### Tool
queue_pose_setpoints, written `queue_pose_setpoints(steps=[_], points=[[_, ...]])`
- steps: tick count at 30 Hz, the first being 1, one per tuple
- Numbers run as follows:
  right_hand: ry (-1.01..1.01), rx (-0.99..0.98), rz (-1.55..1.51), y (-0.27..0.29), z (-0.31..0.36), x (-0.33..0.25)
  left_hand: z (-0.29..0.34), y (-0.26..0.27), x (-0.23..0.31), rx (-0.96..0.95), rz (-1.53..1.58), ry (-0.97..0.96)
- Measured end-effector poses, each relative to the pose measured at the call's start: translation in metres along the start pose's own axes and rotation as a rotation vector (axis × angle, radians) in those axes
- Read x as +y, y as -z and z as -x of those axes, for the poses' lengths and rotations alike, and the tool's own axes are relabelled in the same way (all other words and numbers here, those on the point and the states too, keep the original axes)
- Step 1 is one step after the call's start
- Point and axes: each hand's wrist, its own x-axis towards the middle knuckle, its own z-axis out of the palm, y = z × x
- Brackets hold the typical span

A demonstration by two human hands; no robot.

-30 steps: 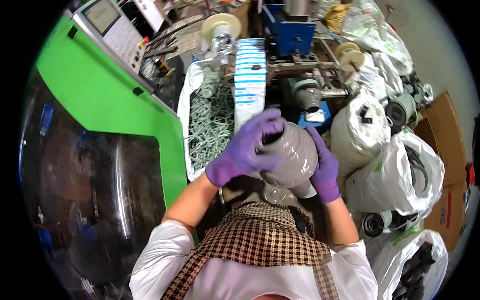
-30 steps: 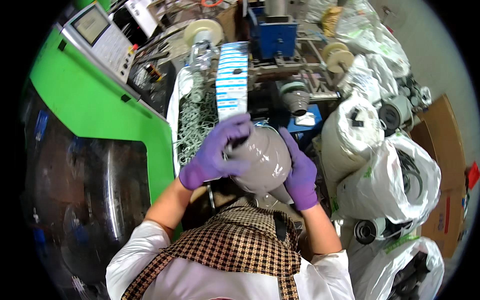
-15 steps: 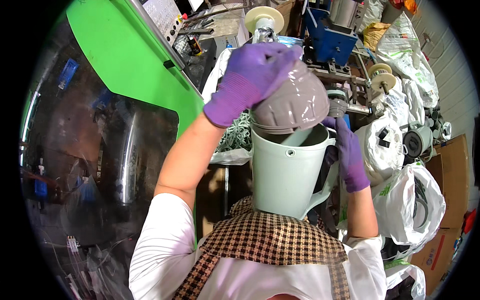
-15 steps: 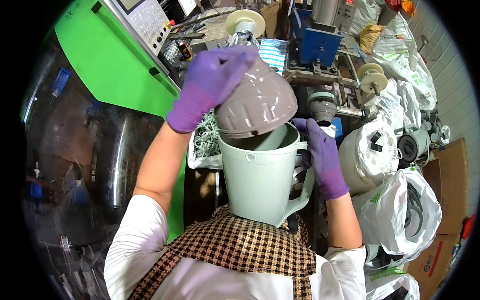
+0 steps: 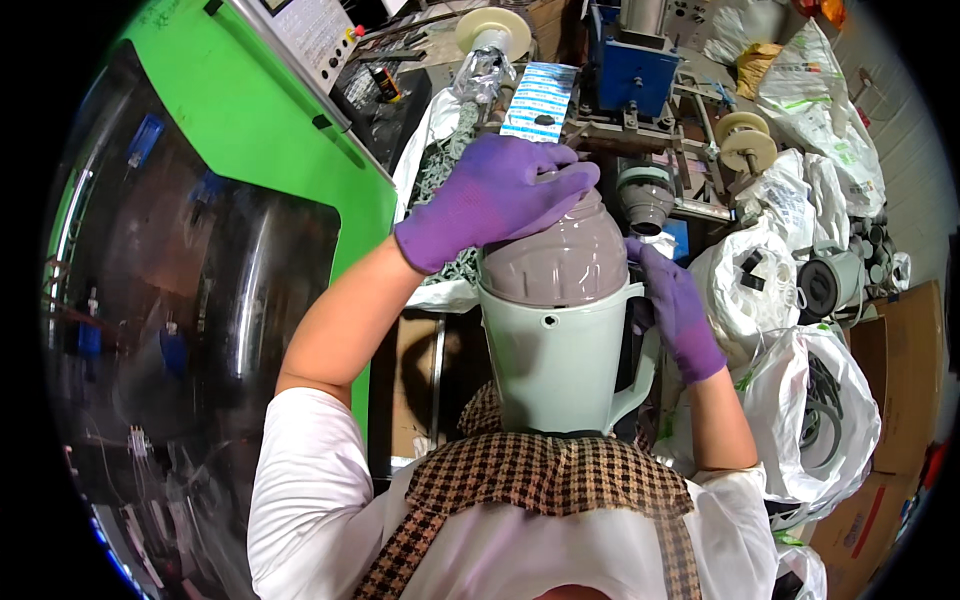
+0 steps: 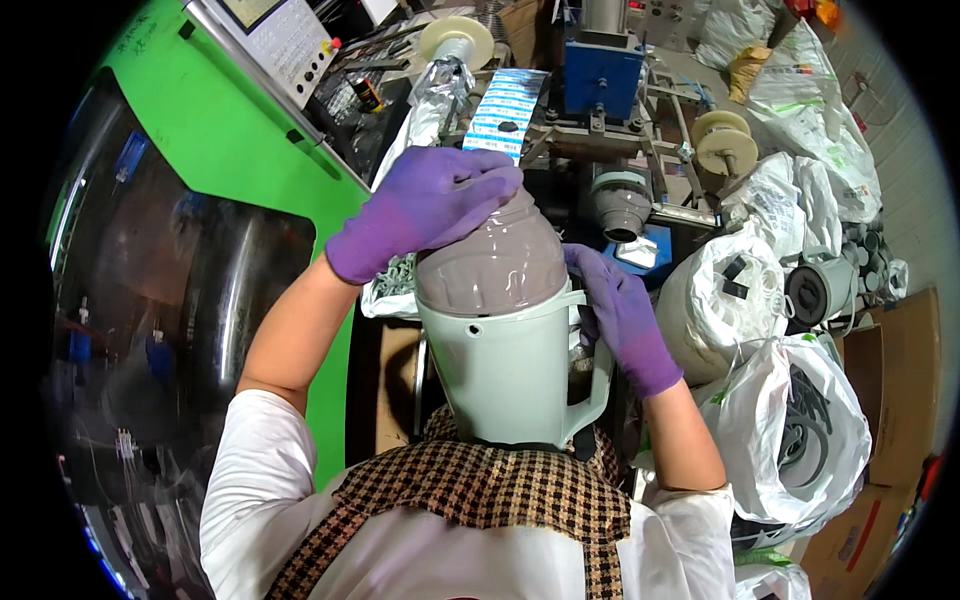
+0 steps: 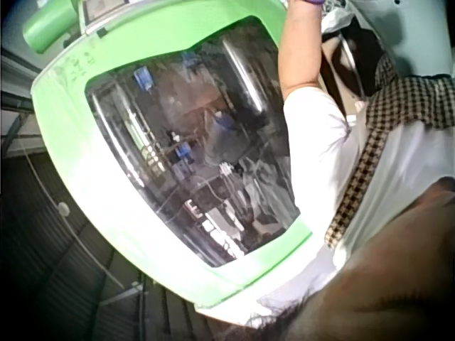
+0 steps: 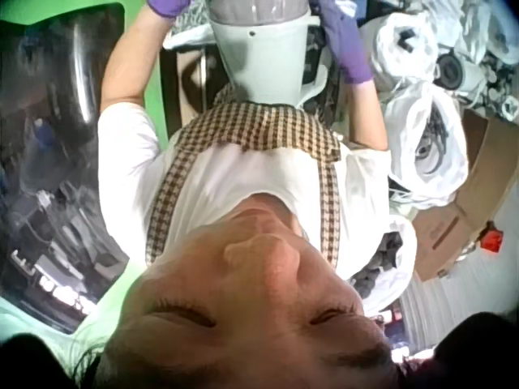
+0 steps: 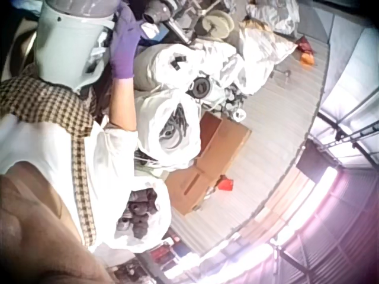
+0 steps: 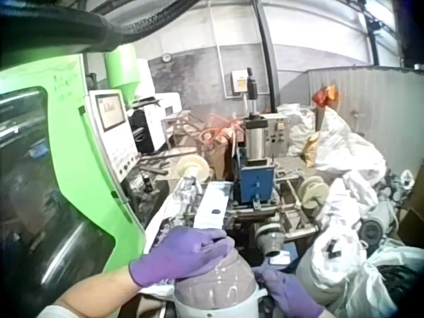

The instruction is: The person assembles light green electric kettles by hand in a factory setting. They repeatedly pick up kettle bodies and lids from large white sacks, fit the lids onto the bodies, and place the assembled units into a large white sack.

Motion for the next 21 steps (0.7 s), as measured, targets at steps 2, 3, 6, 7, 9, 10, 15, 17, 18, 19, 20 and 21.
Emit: queue_pose_setpoints(steps=[2, 3, 6, 7, 9, 10, 15, 17, 18, 19, 20, 21], points=[[0.096, -0.165, -0.085, 0.020, -0.016, 0.017, -0.002, -0.013, -0.009, 0.017, 0.021, -0.050], [0.161, -0.220, -0.159, 0.030, -0.027, 0.019, 0.000, -0.019, -0.010, 0.026, 0.028, -0.067], [0.432, -0.231, -0.181, 0.014, -0.062, -0.001, 0.006, -0.024, 0.001, 0.037, -0.017, -0.042], [0.466, -0.281, 0.093, -0.004, -0.062, -0.010, 0.008, -0.022, 0.006, 0.021, -0.020, 0.024], [0.268, -0.406, 0.032, -0.012, -0.063, 0.006, 0.018, -0.021, 0.005, 0.025, 0.035, 0.137], [0.302, -0.408, -0.017, -0.020, -0.066, 0.010, 0.026, -0.025, 0.000, 0.033, 0.093, 0.187], [0.207, -0.518, 0.213, -0.057, -0.092, -0.004, 0.055, -0.008, -0.044, 0.021, 0.156, 0.327], [0.170, -0.542, 0.255, -0.079, -0.117, 0.007, 0.063, 0.000, -0.074, 0.022, 0.181, 0.342], [0.254, -0.540, 0.315, -0.093, -0.132, 0.023, 0.063, 0.006, -0.088, 0.019, 0.186, 0.335], [0.343, -0.538, 0.378, -0.108, -0.150, 0.042, 0.069, 0.016, -0.102, 0.004, 0.105, 0.319], [0.292, -0.592, 0.324, -0.131, -0.153, 0.024, 0.083, 0.026, -0.121, 0.017, 0.109, 0.346], [0.232, -0.628, 0.275, -0.149, -0.153, 0.007, 0.093, 0.031, -0.139, 0.019, 0.123, 0.357]])
